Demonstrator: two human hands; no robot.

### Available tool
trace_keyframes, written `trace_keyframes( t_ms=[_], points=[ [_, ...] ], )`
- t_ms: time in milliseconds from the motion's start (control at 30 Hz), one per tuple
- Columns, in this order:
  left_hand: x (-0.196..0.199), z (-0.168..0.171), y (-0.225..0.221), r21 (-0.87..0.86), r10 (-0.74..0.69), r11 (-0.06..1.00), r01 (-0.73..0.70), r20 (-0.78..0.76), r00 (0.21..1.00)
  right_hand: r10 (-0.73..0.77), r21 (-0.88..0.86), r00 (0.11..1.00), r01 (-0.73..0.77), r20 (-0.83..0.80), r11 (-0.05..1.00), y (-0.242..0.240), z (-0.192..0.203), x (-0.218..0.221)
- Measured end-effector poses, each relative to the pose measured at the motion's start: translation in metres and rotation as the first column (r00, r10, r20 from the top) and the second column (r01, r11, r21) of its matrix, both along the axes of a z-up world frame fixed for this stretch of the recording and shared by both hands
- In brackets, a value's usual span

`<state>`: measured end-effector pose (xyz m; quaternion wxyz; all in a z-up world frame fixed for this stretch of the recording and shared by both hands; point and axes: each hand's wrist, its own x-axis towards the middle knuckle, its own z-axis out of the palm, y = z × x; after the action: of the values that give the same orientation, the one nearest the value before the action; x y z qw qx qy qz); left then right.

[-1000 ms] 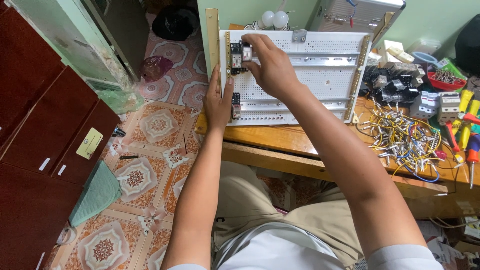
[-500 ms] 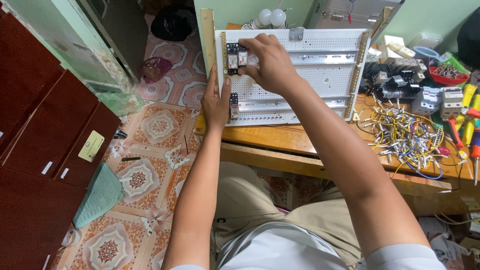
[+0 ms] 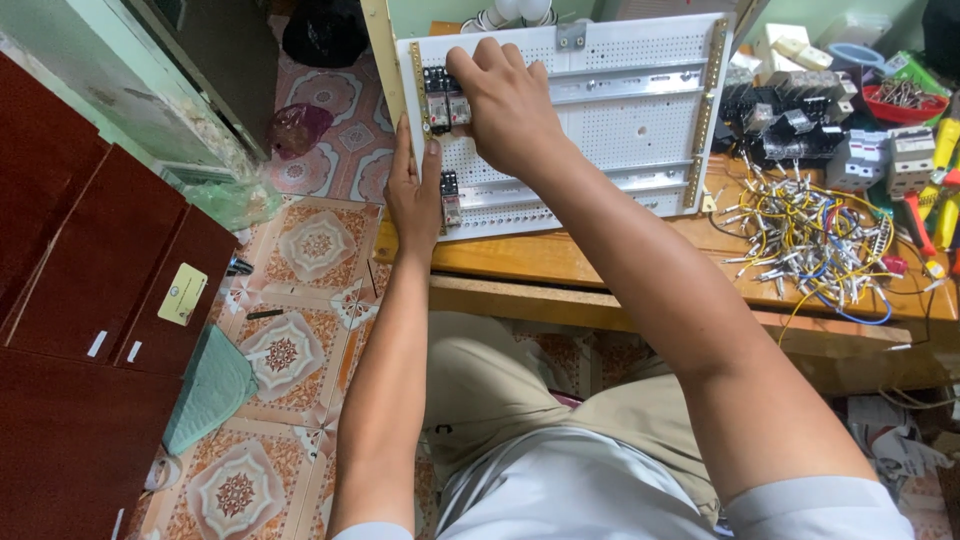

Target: Installing multiple relay sockets onto a DIN rail on an electrical panel.

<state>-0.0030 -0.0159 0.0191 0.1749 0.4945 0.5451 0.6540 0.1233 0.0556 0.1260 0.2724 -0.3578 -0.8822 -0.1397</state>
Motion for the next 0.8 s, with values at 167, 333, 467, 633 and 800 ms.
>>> trace_keyframes(
  t_ms=[167, 333, 467, 633, 800],
  points=[
    [-0.004, 0.0, 0.001, -0.079, 0.029, 0.996, -0.033, -0.05, 0.998, 0.07, 0.018, 0.997, -0.069, -0.038, 0.997, 0.001, -0.007, 0.005],
    [-0.008, -0.028, 0.017, -0.079, 0.091, 0.992, -0.098, -0.089, 0.992, 0.341, -0.146, 0.909, -0.381, -0.24, 0.913, 0.0, -0.02, 0.065],
    [-0.004, -0.019, 0.01, 0.09, 0.039, 0.995, -0.031, -0.085, 0.996, 0.302, -0.059, 0.801, -0.385, -0.517, 0.921, -0.001, -0.023, 0.137],
    [-0.005, -0.023, 0.014, 0.076, 0.058, 0.996, -0.051, -0.081, 0.995, 0.18, 0.034, 0.648, -0.23, -0.74, 0.972, 0.047, -0.026, 0.263],
    [0.001, -0.013, 0.009, 0.128, 0.03, 0.992, -0.022, -0.066, 0.997, -0.24, -0.13, 0.928, 0.211, -0.286, 0.969, 0.072, -0.037, 0.338]
  ],
)
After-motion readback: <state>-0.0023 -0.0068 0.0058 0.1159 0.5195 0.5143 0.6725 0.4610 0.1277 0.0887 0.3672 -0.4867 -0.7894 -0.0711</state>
